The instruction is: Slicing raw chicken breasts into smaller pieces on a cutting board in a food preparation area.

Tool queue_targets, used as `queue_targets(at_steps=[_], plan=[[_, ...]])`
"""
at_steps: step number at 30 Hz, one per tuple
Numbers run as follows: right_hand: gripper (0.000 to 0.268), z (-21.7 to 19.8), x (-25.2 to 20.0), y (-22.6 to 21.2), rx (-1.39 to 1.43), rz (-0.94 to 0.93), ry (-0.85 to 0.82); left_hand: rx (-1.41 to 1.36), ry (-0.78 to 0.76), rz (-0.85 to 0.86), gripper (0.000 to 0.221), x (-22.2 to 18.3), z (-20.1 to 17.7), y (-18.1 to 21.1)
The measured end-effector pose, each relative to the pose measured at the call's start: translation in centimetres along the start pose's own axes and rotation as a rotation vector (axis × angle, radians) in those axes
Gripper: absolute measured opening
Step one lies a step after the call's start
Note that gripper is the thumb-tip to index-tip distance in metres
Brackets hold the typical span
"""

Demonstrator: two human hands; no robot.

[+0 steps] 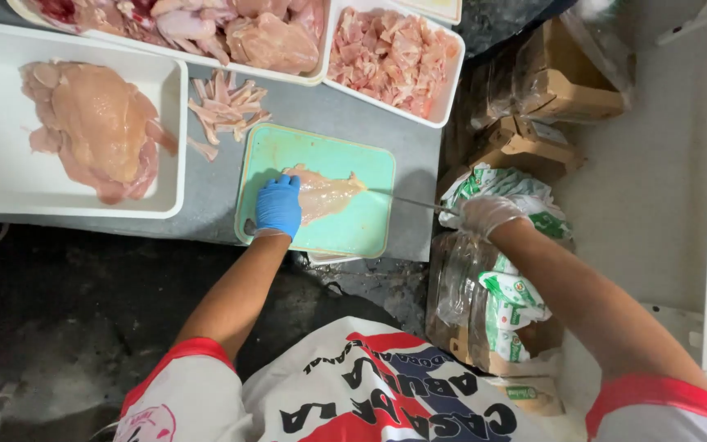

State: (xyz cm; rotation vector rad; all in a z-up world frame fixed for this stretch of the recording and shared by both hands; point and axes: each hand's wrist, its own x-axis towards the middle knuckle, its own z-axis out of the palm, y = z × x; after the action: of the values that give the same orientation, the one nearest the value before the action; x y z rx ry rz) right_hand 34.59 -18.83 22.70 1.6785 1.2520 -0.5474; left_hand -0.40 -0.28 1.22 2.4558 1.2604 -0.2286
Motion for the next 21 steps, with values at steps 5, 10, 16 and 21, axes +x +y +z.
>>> queue_targets(at_steps=[5,10,16,21], plan=[[0.049,1.2,-1.6,-1.2,0.041,-0.016,-0.062,-0.171,0.077,-0.29,0.074,-1.7,-0.4,-1.7],[0.055,5.8,-2.4,-4.3,0.282,0.005,-0.037,-0.215,-0.079,-0.377,0.053,-2.5,-0.1,-1.7],[0.062,2.9,-11.7,-9.5,0.728,0.109,-0.117,-0.647,0.001,-0.137,0.032,-1.5,0.9,-3.7],[0.085,8.0,-11.8,-15.4,1.267,0.247,-0.209,-0.975,0.013,0.038,0.029,-6.5,-15.9,-3.4]])
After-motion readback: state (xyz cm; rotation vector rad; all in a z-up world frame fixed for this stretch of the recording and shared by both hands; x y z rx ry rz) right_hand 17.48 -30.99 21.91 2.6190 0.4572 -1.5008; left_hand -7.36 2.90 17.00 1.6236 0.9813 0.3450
